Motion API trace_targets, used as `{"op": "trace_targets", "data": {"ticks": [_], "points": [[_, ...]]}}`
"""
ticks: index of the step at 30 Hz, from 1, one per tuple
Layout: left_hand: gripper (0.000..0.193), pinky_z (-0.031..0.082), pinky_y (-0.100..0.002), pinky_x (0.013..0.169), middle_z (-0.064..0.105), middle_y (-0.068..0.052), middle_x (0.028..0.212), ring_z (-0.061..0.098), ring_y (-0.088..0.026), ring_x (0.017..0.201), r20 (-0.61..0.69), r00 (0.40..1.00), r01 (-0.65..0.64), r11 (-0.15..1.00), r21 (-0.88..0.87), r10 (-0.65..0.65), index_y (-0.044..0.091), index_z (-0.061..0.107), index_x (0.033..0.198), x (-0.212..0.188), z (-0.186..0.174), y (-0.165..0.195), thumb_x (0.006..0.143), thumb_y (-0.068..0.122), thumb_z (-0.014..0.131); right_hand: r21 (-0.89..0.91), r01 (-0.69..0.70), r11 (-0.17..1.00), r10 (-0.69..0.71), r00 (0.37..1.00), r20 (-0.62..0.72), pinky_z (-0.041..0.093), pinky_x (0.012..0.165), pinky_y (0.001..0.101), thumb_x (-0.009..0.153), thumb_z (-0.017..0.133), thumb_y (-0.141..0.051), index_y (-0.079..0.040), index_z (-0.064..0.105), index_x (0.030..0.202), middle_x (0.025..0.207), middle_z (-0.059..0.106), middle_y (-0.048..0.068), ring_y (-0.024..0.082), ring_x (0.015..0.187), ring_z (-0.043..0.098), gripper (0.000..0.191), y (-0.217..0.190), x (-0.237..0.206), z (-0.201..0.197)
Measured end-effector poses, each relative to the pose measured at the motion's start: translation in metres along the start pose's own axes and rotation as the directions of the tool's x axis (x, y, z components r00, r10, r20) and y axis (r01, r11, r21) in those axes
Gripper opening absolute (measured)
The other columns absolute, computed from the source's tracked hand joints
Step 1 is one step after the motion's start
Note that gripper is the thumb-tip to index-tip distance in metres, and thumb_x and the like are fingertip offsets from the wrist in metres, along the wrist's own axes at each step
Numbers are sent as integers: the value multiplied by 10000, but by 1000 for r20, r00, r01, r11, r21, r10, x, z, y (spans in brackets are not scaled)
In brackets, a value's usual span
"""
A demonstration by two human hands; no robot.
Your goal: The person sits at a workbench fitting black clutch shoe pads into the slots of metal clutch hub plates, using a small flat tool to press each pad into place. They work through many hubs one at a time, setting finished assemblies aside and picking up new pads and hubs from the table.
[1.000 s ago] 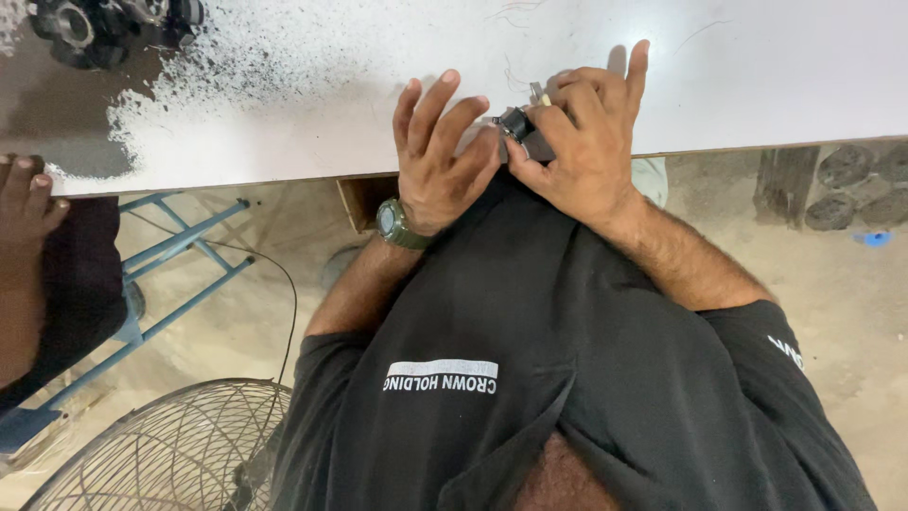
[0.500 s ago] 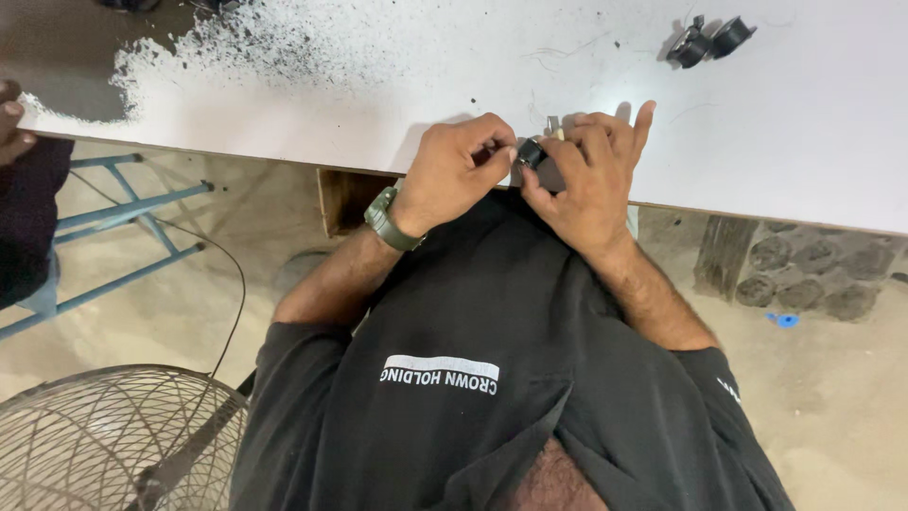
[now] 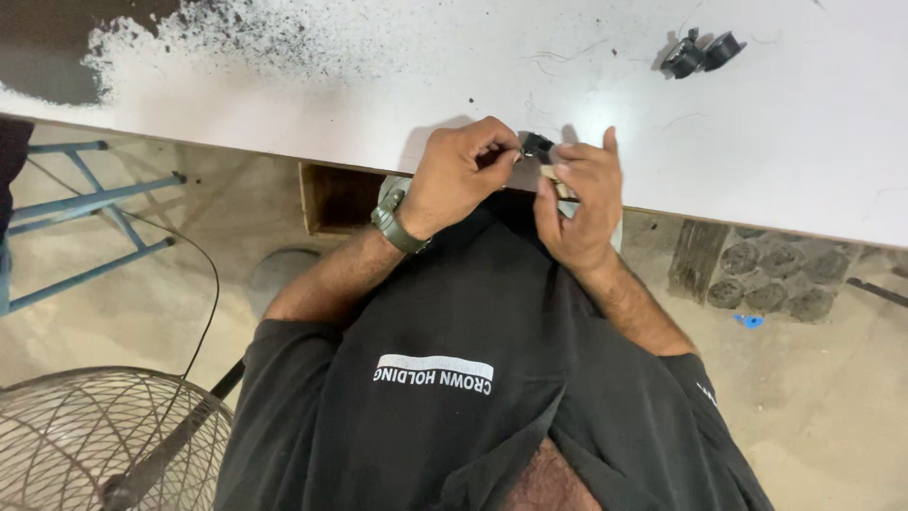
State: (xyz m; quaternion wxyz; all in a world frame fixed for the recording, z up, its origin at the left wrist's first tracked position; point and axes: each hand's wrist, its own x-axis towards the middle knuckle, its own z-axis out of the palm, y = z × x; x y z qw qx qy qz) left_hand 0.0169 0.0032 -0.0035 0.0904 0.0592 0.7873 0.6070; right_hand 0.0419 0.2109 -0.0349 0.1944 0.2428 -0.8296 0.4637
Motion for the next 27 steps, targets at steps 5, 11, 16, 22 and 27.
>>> {"op": "trace_targets", "data": {"ticks": [5, 11, 16, 22, 27], "points": [[67, 561, -240, 655, 742, -37, 837, 687, -69, 726, -47, 999, 3, 1000, -19, -4, 29, 689, 1012, -1, 8, 2, 956, 60, 708, -35, -10, 999, 11, 999, 35, 363, 1227, 614, 871, 769, 86, -34, 613, 1080, 1035, 670, 128, 339, 1121, 690, 287, 6, -6, 11], [67, 561, -240, 649, 739, -46, 829, 687, -66, 722, -58, 998, 7, 1000, -3, -8, 24, 678, 998, -2, 10, -1, 954, 58, 717, -20, 26, 999, -25, 1000, 10, 352, 1222, 624, 845, 766, 95, -35, 608, 1061, 990, 666, 125, 342, 1102, 697, 298, 5, -5, 11], [69, 564, -241, 649, 743, -43, 831, 696, -65, 729, -68, 998, -3, 1000, -15, 2, 22, 674, 1000, -1, 11, 2, 956, 54, 717, -15, 29, 999, -28, 1000, 10, 345, 1231, 628, 847, 767, 112, -33, 602, 1060, 995, 663, 124, 333, 1111, 696, 306, 6, -7, 13], [66, 539, -239, 591, 732, -42, 783, 680, -75, 671, -82, 997, -1, 999, 49, 5, 27, 687, 990, -1, 13, -5, 942, 55, 722, -30, 31, 999, -30, 999, 24, 334, 1232, 629, 831, 759, 129, -30, 606, 1055, 1001, 659, 133, 336, 1105, 691, 315, 9, -8, 13], [64, 548, -247, 598, 739, -37, 812, 690, -90, 685, -84, 995, -61, 998, 20, 62, 41, 688, 1004, 3, 18, -9, 956, 76, 711, -86, 53, 995, -49, 998, 48, 331, 1247, 618, 853, 774, 150, -20, 628, 1074, 1008, 653, 120, 323, 1104, 683, 315, 7, 0, 12]]}}
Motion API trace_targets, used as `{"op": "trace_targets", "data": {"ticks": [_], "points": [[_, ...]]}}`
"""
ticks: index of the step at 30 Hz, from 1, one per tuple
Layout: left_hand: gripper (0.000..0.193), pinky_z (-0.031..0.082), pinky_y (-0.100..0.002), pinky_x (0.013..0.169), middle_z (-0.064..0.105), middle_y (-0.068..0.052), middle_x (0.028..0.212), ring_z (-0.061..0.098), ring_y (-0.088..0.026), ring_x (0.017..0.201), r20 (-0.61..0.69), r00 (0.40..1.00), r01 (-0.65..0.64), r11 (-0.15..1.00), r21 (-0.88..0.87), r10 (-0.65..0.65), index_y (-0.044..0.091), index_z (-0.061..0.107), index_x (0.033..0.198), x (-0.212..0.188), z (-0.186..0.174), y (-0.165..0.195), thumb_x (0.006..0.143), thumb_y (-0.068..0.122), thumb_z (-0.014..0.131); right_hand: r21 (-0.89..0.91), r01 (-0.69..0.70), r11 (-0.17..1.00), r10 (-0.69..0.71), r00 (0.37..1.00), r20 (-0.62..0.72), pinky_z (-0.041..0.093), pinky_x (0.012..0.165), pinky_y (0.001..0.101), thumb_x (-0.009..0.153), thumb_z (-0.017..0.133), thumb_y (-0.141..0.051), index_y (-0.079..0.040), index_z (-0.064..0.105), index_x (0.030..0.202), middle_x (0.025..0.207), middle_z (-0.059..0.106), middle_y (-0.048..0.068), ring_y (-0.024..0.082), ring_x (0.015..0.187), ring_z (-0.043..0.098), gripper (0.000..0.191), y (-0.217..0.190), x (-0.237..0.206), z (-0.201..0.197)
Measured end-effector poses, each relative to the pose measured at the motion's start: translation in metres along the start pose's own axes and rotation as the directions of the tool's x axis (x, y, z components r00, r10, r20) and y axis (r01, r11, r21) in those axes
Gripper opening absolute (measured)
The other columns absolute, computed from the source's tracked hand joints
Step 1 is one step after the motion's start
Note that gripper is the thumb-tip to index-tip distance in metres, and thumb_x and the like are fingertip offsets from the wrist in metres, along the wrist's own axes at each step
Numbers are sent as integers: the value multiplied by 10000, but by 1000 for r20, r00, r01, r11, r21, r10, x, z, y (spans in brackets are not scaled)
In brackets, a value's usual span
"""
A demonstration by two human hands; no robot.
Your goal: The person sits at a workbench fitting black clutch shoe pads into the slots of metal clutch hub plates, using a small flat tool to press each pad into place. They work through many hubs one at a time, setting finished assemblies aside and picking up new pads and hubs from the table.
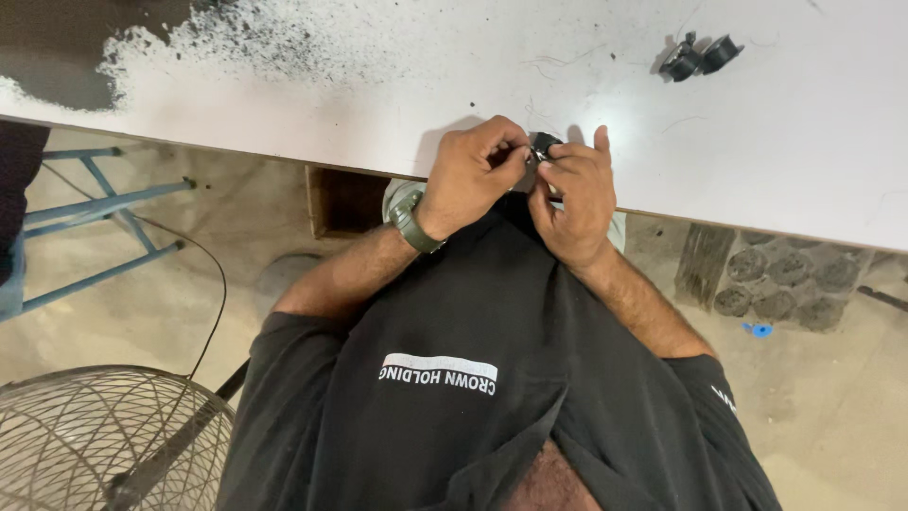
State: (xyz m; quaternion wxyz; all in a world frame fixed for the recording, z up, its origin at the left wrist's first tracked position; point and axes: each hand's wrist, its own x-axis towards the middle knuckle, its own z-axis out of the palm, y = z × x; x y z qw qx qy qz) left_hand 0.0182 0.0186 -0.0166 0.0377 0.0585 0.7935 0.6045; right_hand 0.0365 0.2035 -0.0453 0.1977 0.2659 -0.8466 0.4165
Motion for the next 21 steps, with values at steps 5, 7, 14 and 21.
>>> {"op": "trace_targets", "data": {"ticks": [5, 7, 14, 21], "points": [[75, 518, -257, 571, 754, -30, 809, 674, -96, 655, -33, 982, -162, 912, 377, 188, 81, 714, 997, 48, -43, -7, 974, 147, 742, -115, -133, 984, 127, 990, -57, 249, 1304, 609, 949, 698, 81, -18, 587, 1150, 1123, 636, 165, 345, 1170, 662, 249, 15, 24, -22], [219, 514, -292, 543, 737, -52, 768, 681, -133, 626, -169, 938, -149, 791, 594, 303, 61, 706, 984, 77, -83, -19, 956, 252, 809, -98, -198, 975, 183, 973, -141, 218, 1319, 618, 986, 670, 54, -11, 568, 1167, 1138, 623, 174, 324, 1138, 652, 218, 22, 29, -34], [318, 502, -378, 471, 715, -86, 675, 678, -289, 548, -362, 839, -14, 681, 732, 406, 91, 729, 815, 128, -110, -34, 869, 375, 862, 2, -158, 987, 156, 977, -145, 225, 1314, 597, 1002, 627, 40, -35, 568, 1142, 1114, 608, 116, 314, 1185, 643, 170, 12, 23, -28], [390, 478, -408, 469, 657, -85, 581, 634, -272, 489, -85, 994, 3, 789, 615, 62, 69, 691, 729, 59, -57, 3, 844, 422, 810, -158, -118, 980, 134, 987, 92, 177, 1299, 608, 898, 818, -86, -115, 705, 1238, 1123, 572, 99, 328, 1270, 545, 360, -4, 21, -22]]}}
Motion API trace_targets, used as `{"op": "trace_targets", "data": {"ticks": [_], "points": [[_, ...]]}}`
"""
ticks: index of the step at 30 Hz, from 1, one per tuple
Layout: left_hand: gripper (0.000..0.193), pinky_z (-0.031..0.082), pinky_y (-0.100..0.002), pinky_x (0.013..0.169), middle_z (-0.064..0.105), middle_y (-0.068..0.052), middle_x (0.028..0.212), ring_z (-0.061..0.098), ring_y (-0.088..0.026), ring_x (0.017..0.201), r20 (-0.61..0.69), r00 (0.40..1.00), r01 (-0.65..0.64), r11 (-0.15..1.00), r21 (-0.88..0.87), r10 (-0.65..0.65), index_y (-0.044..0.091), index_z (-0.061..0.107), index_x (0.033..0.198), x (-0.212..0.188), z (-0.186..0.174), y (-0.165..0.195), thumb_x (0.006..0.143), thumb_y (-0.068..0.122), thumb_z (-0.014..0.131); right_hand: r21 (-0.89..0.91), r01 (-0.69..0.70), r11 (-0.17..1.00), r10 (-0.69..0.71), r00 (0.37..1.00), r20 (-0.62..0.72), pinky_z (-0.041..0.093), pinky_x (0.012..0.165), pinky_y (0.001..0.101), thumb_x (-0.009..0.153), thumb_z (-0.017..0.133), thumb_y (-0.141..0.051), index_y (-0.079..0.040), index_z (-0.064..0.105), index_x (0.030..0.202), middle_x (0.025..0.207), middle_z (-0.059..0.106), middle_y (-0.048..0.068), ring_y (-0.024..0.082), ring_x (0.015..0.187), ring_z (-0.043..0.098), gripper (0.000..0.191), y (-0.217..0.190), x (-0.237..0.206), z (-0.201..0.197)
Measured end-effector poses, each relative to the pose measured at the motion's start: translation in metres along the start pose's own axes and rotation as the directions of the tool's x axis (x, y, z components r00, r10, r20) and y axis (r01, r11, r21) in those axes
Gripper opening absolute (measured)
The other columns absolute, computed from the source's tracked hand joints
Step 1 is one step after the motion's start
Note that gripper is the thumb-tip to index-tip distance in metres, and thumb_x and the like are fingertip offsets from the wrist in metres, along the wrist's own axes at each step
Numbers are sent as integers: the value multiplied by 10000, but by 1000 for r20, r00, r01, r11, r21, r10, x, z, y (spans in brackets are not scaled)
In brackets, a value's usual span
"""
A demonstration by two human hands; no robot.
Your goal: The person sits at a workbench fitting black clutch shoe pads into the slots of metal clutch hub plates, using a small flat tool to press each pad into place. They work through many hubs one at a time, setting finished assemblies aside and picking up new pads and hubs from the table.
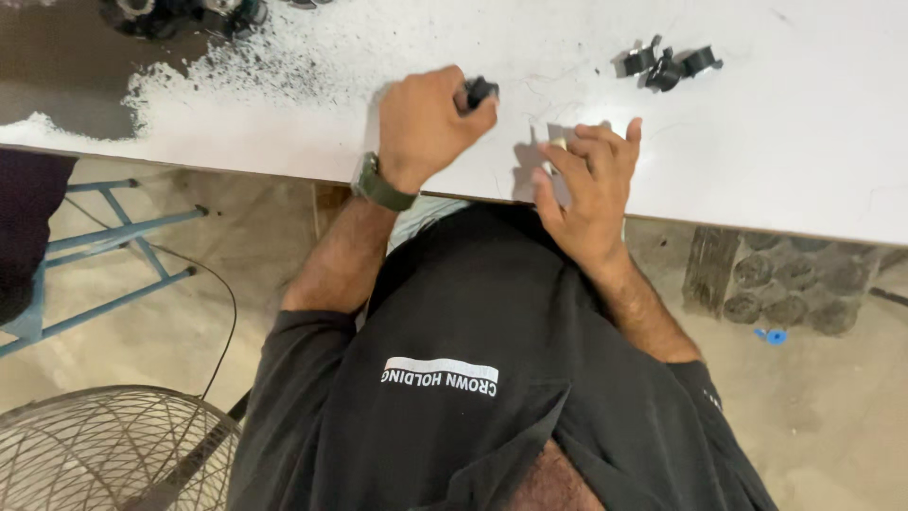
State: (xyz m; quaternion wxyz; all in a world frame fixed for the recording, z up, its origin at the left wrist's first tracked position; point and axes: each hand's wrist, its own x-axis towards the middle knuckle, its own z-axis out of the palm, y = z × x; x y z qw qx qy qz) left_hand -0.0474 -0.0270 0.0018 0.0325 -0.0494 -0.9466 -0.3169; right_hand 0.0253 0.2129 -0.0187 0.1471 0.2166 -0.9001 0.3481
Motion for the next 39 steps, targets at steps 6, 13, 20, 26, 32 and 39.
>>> {"op": "trace_targets", "data": {"ticks": [6, 13, 20, 26, 32, 39], "points": [[392, 487, -398, 509, 663, -86, 630, 647, -285, 556, 180, 979, -63, 977, -205, 101, 69, 692, 765, -39, 10, 38, 901, 428, 777, -37, -11, 999, 16, 991, 136, 112, 1256, 695, 840, 869, -170, -56, 688, 1303, 1228, 539, 125, 353, 1344, 475, 511, -9, 12, 4], [482, 585, -392, 772, 646, -88, 1258, 702, -277, 948, 84, 933, -328, 924, -195, 349, 99, 598, 1365, -39, -26, 24, 919, 166, 769, -62, -41, 997, 48, 991, 128, 139, 1260, 686, 879, 916, -241, -50, 681, 1351, 1240, 540, 129, 352, 1335, 477, 560, 7, 13, -1], [672, 599, -357, 819, 552, -47, 1425, 702, -254, 1066, 113, 885, -439, 891, -119, 451, 147, 472, 1504, -41, 13, 24, 909, 158, 784, -62, -65, 996, 73, 989, 130, 134, 1275, 681, 883, 919, -215, -66, 692, 1318, 1261, 552, 124, 339, 1351, 485, 513, 7, 9, -2], [702, 593, -375, 818, 557, -48, 1385, 680, -253, 1053, 159, 909, -379, 922, -77, 386, 157, 496, 1520, -42, 15, 25, 889, 158, 806, -50, -73, 996, 77, 993, 91, 131, 1269, 680, 888, 929, -199, -68, 709, 1245, 1248, 562, 125, 345, 1334, 496, 440, 7, 3, -2], [572, 557, -396, 951, 538, -69, 1412, 580, -267, 1227, 58, 830, -553, 832, -42, 555, 184, 574, 1423, -41, 13, 27, 895, 138, 790, -50, -86, 995, 90, 993, 74, 135, 1300, 673, 888, 887, -131, -65, 709, 1218, 1263, 578, 113, 327, 1349, 504, 381, 12, -1, 2], [396, 509, -398, 948, 626, -14, 1205, 583, -227, 1140, 69, 816, -568, 818, -92, 574, 126, 692, 1319, -34, 19, 21, 932, 90, 767, -56, -88, 995, 93, 991, 92, 111, 1278, 686, 881, 885, -134, -47, 732, 1167, 1174, 552, 109, 348, 1323, 508, 335, 14, -8, -3]]}}
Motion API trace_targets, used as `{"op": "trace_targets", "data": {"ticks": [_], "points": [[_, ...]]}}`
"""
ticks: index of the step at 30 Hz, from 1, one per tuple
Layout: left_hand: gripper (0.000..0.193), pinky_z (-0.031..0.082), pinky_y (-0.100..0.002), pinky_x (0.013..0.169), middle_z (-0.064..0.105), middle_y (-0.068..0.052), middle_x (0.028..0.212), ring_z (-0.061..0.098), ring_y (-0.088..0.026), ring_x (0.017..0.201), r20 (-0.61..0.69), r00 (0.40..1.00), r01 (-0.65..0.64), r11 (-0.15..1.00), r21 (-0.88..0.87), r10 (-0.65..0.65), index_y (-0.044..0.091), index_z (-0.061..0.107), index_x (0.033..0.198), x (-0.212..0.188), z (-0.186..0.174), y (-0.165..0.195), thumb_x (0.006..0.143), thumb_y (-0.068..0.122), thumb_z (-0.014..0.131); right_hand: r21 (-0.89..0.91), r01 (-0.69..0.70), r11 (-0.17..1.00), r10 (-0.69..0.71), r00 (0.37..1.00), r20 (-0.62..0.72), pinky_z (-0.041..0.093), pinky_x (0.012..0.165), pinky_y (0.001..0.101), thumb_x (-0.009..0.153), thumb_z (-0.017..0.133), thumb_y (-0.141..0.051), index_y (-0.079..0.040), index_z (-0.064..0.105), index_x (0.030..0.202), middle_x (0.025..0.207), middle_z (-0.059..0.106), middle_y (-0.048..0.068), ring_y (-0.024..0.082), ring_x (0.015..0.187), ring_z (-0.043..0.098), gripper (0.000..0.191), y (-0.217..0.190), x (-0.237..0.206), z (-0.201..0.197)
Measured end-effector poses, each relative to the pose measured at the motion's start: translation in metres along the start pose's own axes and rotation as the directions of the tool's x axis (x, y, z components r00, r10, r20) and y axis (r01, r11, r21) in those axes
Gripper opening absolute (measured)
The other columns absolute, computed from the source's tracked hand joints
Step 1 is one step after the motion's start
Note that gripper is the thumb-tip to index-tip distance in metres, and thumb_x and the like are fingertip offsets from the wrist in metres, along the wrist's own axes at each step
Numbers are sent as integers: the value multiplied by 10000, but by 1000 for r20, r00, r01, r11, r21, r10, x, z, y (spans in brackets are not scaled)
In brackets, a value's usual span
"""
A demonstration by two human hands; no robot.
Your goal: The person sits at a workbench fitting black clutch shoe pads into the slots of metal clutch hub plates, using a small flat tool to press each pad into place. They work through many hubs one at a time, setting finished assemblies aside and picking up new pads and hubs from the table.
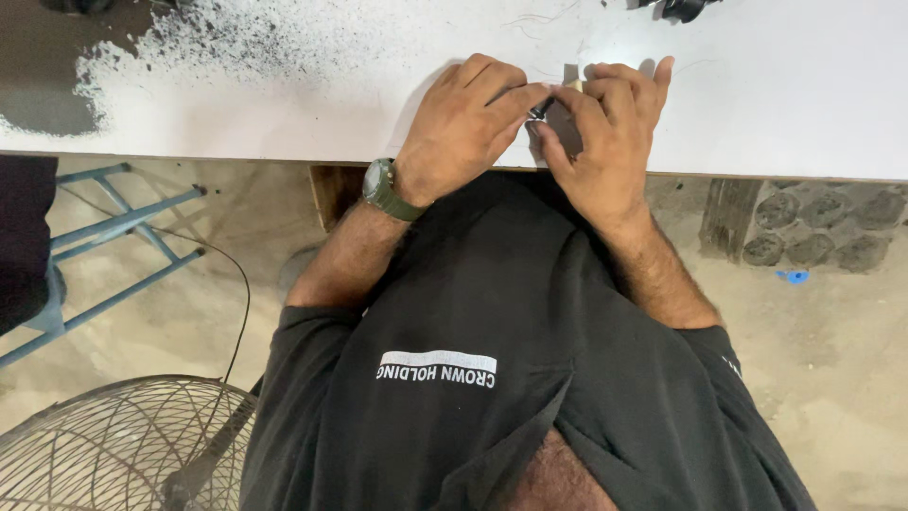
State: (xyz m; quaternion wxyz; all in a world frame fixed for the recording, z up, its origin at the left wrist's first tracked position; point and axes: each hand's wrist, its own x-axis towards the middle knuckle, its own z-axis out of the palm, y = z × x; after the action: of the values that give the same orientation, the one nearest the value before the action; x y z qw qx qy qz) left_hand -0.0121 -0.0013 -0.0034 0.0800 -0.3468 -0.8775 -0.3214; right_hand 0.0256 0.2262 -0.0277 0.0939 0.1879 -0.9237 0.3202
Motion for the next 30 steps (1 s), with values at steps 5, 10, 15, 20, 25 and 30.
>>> {"op": "trace_targets", "data": {"ticks": [5, 10, 15, 20, 25, 30], "points": [[365, 505, -391, 920, 627, -7, 1152, 582, -214, 1109, -25, 1000, -20, 1000, 8, 20, 142, 706, 1294, -1, 2, -1, 938, 83, 763, -75, -9, 997, 7, 1000, -22, 118, 1297, 621, 959, 865, -78, -105, 769, 1105, 1100, 576, 47, 274, 1284, 544, 177, 2, -5, -3], [382, 504, -395, 907, 626, -11, 1140, 582, -223, 1098, -38, 999, -16, 1000, -2, 16, 140, 708, 1280, -1, 4, 0, 905, 102, 770, 174, 70, 982, -68, 998, -15, 129, 1306, 660, 894, 860, -93, -104, 760, 1013, 1019, 554, 73, 317, 1209, 578, 156, -12, -18, -16], [368, 504, -399, 917, 623, -16, 1147, 587, -229, 1123, -49, 999, -19, 1000, 12, 20, 119, 697, 1284, 2, 4, 2, 923, 81, 758, 112, 58, 992, -48, 995, -92, 121, 1306, 663, 896, 828, -101, -94, 784, 1065, 1031, 554, 74, 291, 1219, 591, 175, -14, -16, -24], [292, 515, -410, 947, 619, -67, 1183, 599, -271, 1139, -148, 985, 79, 994, -75, -90, 57, 661, 1197, 1, -8, 12, 915, 61, 734, -37, 2, 999, -2, 1000, -5, 70, 1259, 678, 882, 879, -248, -43, 703, 1275, 1238, 515, 130, 364, 1338, 454, 477, -1, -1, -18], [296, 499, -413, 740, 599, -65, 917, 584, -284, 861, -104, 954, 276, 958, -72, -283, 64, 666, 893, -1, -16, 28, 899, 296, 850, -57, 34, 998, -35, 999, -9, 54, 1291, 647, 918, 906, -225, -83, 711, 1238, 1212, 532, 79, 301, 1318, 490, 401, 2, 4, -1], [183, 506, -399, 740, 594, -44, 919, 586, -265, 867, -23, 947, 318, 945, -75, -320, 81, 693, 940, -2, -5, 32, 922, 236, 788, -68, 28, 997, -30, 999, -39, 46, 1274, 681, 876, 907, -227, -80, 700, 1193, 1231, 540, 99, 332, 1308, 490, 406, 2, 2, 5]]}}
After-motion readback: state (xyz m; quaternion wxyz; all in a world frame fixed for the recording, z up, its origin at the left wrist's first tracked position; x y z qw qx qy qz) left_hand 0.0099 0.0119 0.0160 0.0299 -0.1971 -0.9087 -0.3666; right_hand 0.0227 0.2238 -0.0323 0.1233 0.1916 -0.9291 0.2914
